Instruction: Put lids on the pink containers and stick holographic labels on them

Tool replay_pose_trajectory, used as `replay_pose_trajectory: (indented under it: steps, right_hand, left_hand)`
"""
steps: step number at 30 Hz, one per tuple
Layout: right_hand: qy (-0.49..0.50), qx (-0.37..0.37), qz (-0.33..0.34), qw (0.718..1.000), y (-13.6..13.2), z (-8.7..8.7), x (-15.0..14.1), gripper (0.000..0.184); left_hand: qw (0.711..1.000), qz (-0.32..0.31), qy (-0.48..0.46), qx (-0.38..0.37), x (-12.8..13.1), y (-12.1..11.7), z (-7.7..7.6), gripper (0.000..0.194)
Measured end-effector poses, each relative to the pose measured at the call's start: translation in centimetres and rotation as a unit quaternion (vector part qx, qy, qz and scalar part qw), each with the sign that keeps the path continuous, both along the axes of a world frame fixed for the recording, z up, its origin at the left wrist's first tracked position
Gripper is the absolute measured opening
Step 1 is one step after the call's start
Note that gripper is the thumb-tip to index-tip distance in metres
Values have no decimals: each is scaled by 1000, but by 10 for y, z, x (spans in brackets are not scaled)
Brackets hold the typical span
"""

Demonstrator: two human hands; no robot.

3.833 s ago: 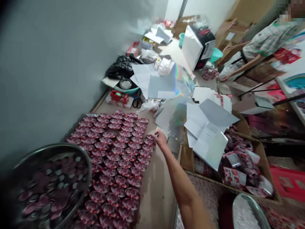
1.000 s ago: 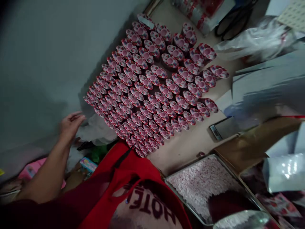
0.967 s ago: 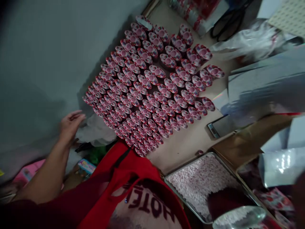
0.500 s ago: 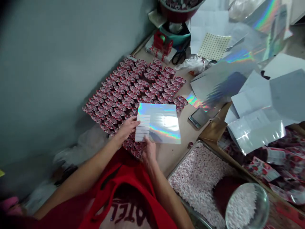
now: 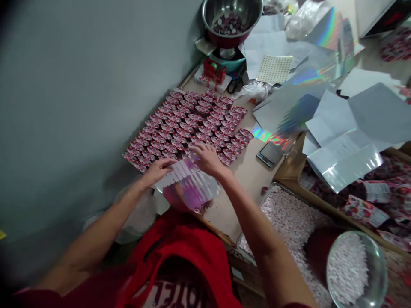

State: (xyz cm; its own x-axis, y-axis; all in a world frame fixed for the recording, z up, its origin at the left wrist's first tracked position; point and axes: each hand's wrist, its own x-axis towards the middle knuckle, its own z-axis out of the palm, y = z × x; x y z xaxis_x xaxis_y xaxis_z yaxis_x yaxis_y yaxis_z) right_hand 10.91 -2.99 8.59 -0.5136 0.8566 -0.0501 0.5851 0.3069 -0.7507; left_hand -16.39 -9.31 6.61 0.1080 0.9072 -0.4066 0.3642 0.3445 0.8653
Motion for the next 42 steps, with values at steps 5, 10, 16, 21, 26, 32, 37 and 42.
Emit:
replay_pose_trajectory:
  steps: [5, 10, 16, 21, 26, 32, 37, 42]
  right_hand:
    - [56, -171, 51, 982, 40, -36, -46, 28]
    - [-35, -45, -2, 998, 33, -39, -83, 26]
    - [-189, 106, 18, 976, 3, -34, -130, 35]
    - [-204, 153, 16, 967, -42, -48, -135, 46]
    - [-168, 132, 16, 977, -60, -37, -115, 29]
    - [-126, 122, -18, 984, -46, -20, -93, 20]
    - [-75, 93, -26, 993, -16, 15, -79, 14]
    - [171, -171, -134, 961, 59, 53, -75, 26]
  left_hand:
    - [998, -44, 40, 34, -20, 24, -4, 28]
    - [996, -80, 27, 21, -39, 47, -24, 25]
    - [995, -55, -78, 8, -59, 56, -47, 28]
    - [992, -16, -119, -27, -70, 48, -55, 28]
    - [996, -17, -91, -13, -69, 37, -37, 20]
    - [999, -39, -36, 6, -47, 41, -17, 21]
    - [999, -29, 27, 34, -30, 58, -30, 21]
    - [998, 43, 34, 44, -20, 94, -55, 14]
